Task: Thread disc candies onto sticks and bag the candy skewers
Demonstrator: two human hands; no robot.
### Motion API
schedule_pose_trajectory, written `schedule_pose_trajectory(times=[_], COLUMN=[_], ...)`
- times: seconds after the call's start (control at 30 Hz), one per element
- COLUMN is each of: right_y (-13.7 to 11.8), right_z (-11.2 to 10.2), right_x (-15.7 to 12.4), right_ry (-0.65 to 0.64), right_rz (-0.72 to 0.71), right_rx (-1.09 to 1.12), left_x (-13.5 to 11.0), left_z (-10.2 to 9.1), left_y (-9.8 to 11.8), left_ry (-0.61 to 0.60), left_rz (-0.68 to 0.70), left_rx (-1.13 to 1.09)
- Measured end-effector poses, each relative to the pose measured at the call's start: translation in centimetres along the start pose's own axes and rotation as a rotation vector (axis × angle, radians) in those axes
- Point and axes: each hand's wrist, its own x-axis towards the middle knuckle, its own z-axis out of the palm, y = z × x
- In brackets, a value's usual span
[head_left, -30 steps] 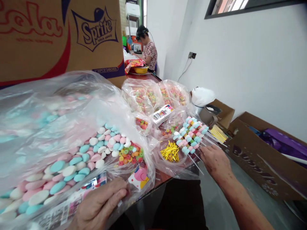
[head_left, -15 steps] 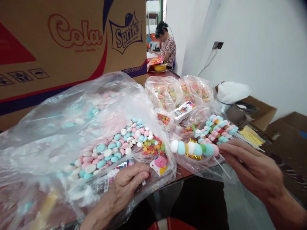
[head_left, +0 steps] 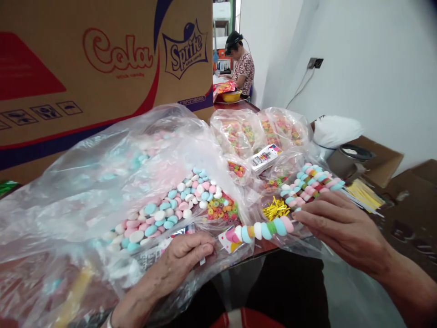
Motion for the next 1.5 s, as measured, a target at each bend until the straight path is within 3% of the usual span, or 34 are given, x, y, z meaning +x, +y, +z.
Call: schedule_pose_trajectory(times=[0.17,0.33,0.6,0.83,1.0,1.1,1.33,1.5], right_y=[-0.3,-1.2,-0.6,0.5,-0.1,-0.5,-0.1,-1.4], right_z=[0.3,1.5,2.6,1.2,0.8,1.4,2.2,4.1], right_x=[0.8,1.4,2.8,5.2,6.0,6.3,7.7,7.7], right_ry=[-0.101,-0.101,-0.133,-0.226,-0.252,-0.285,-0.361,-0.440], right_rz=[0.051,0.084,0.017,-0.064,-0.047,-0.031,-0.157,-0.246], right_rx=[0.133,0.195,0.325,0.324,0.278,0.253,0.330,0.367], left_x=[0.2,0.1,-0.1,-0.1,-0.3,-0.2,0.3,0.7], left_z=[0.1,0.1,1.5,2.5,2.6,2.9,4.8,6.3], left_y=[1.3,1.9,4.2,4.0,3.0,2.9,2.6,1.6], left_ry=[-0.129,-0.170,-0.331,-0.226,-0.055,-0.042,-0.175,-0.081], left_rz=[-0.033,-0.059,-0.273,-0.302,-0.166,-0.122,-0.256,-0.234], left_rx=[0.044,0.071,-0.211,-0.147,0.047,0.088,-0.361,-0.537])
